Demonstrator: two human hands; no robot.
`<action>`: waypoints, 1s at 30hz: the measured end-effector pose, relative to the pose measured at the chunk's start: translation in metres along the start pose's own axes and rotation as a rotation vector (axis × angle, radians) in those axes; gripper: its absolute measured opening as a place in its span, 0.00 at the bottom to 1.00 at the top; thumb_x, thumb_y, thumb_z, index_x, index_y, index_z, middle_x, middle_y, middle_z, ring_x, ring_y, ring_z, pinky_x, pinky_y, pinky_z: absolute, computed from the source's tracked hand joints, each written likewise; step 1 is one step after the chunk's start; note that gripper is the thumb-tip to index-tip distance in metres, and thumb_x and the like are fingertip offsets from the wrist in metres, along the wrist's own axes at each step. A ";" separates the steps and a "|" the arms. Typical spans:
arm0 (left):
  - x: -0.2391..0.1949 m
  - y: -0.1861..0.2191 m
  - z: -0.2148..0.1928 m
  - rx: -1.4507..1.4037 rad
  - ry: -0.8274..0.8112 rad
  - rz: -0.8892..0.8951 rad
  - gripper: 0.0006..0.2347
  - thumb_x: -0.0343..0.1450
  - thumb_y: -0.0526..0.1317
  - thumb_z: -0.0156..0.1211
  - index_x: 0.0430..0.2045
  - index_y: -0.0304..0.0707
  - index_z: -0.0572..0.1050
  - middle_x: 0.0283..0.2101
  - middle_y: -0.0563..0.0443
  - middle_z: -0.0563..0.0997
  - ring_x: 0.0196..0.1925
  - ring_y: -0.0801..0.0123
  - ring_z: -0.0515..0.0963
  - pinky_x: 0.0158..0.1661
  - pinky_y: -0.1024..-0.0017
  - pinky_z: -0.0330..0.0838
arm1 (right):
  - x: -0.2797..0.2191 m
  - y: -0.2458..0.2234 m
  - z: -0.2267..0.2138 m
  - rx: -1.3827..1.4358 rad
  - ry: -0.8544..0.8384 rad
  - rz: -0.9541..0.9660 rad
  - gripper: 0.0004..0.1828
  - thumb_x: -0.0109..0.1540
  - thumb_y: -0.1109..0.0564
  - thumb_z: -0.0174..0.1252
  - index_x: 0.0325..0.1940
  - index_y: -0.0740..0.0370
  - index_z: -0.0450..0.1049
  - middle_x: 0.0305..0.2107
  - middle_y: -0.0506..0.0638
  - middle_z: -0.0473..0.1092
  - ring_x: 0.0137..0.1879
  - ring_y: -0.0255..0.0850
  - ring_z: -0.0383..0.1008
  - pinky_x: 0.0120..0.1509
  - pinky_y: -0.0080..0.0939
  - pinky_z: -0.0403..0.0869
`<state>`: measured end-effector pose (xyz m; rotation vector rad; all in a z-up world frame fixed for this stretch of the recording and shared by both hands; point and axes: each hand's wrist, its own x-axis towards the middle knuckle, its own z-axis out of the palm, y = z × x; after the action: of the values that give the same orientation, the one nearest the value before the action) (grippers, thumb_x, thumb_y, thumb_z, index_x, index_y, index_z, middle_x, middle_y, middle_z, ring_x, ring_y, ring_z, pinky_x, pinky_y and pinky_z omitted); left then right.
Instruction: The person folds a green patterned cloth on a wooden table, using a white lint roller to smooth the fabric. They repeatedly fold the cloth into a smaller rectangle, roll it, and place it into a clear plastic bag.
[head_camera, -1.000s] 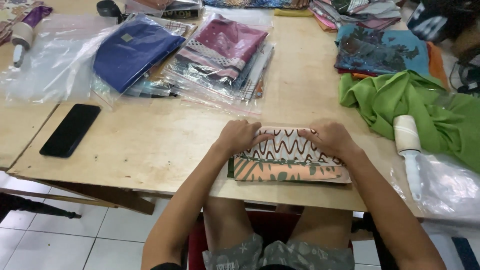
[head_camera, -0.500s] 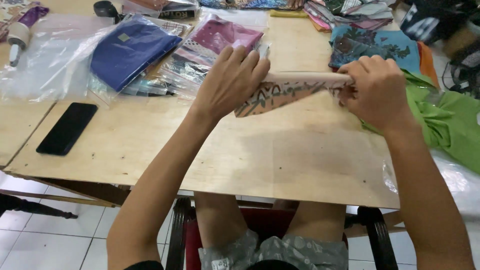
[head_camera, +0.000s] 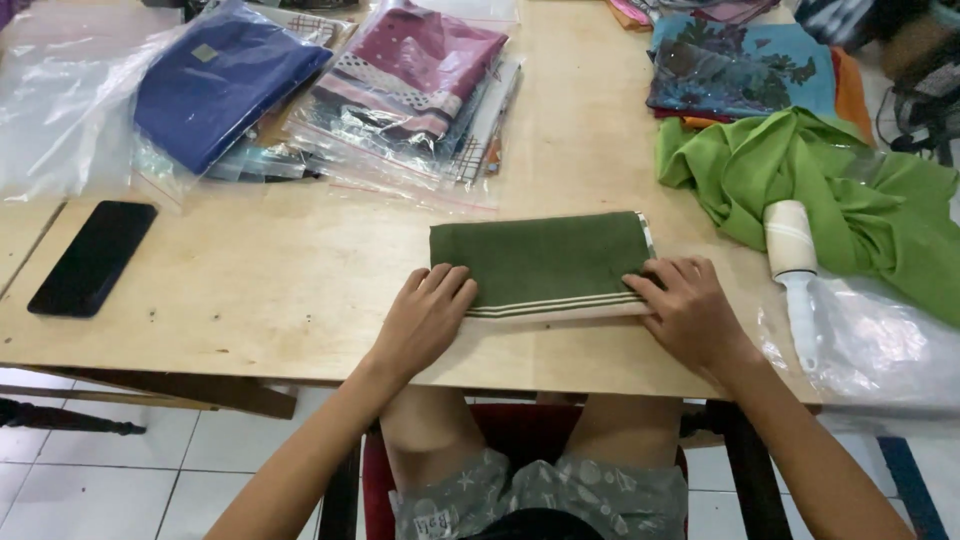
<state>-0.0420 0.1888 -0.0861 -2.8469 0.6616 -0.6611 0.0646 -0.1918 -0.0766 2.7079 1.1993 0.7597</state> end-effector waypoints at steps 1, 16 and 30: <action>0.000 0.000 -0.004 -0.047 0.023 -0.033 0.12 0.72 0.32 0.52 0.50 0.43 0.73 0.50 0.45 0.76 0.58 0.53 0.74 0.55 0.58 0.68 | -0.001 -0.001 -0.005 -0.004 0.025 -0.013 0.17 0.62 0.41 0.61 0.53 0.45 0.79 0.47 0.47 0.73 0.59 0.45 0.73 0.67 0.53 0.69; 0.018 -0.017 -0.123 -0.480 -0.158 -0.019 0.29 0.59 0.27 0.55 0.59 0.42 0.73 0.56 0.43 0.79 0.62 0.45 0.71 0.57 0.47 0.61 | -0.007 0.038 -0.086 0.633 -0.074 0.036 0.14 0.63 0.56 0.57 0.52 0.54 0.80 0.54 0.46 0.77 0.62 0.44 0.75 0.64 0.48 0.68; 0.071 -0.035 -0.054 -1.197 -0.559 -0.744 0.22 0.67 0.40 0.68 0.57 0.40 0.74 0.56 0.49 0.81 0.53 0.64 0.81 0.48 0.66 0.77 | 0.094 0.074 -0.052 1.012 -0.754 0.675 0.18 0.63 0.50 0.62 0.48 0.67 0.79 0.40 0.56 0.77 0.40 0.47 0.77 0.46 0.48 0.76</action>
<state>0.0045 0.1858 -0.0021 -4.0495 -0.2781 0.8292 0.1432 -0.1814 0.0271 3.5807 0.4911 -1.1505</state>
